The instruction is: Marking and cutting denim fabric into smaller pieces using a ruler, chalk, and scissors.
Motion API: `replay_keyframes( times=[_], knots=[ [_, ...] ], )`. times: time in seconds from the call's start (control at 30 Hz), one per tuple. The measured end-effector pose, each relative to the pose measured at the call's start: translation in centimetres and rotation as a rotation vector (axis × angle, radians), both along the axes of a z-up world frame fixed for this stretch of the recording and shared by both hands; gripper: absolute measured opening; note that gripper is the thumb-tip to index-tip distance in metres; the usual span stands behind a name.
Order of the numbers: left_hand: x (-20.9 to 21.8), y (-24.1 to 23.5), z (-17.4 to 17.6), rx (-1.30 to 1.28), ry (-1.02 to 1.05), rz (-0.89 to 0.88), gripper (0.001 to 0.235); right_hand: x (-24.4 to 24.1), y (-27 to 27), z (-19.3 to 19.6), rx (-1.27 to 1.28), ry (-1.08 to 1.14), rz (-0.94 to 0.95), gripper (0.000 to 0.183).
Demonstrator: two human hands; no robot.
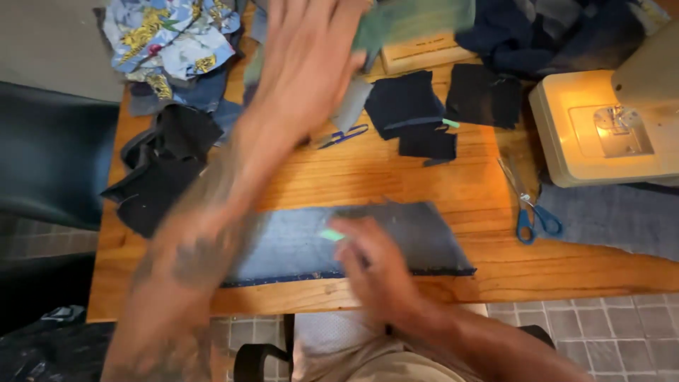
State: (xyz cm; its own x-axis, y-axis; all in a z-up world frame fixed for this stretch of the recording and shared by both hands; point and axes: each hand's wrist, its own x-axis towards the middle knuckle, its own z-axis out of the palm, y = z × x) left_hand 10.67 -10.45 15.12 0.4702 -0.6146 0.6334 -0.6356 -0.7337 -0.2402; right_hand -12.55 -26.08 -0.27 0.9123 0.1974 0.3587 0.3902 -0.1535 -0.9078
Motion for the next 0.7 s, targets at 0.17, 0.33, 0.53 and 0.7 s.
replay_keyframes(
  times=[0.17,0.33,0.53,0.7],
  knots=[
    [-14.6,1.8,-4.7,-0.193,0.243,0.189,0.061,5.1,-9.3,-0.5,-0.359,-0.248,-0.220,0.039],
    [-20.6,1.4,-15.5,-0.374,0.181,0.316,0.052,8.3,-12.2,-0.2,-0.453,-0.153,-0.146,0.038],
    [-21.7,0.7,-19.6,-0.291,-0.018,0.519,0.048,8.9,-12.1,0.2,-0.344,-0.179,0.081,0.049],
    [-21.1,0.6,-20.0,-0.284,-0.026,0.571,0.039,8.1,-11.1,-1.6,-0.637,-0.289,-0.151,0.048]
  ],
)
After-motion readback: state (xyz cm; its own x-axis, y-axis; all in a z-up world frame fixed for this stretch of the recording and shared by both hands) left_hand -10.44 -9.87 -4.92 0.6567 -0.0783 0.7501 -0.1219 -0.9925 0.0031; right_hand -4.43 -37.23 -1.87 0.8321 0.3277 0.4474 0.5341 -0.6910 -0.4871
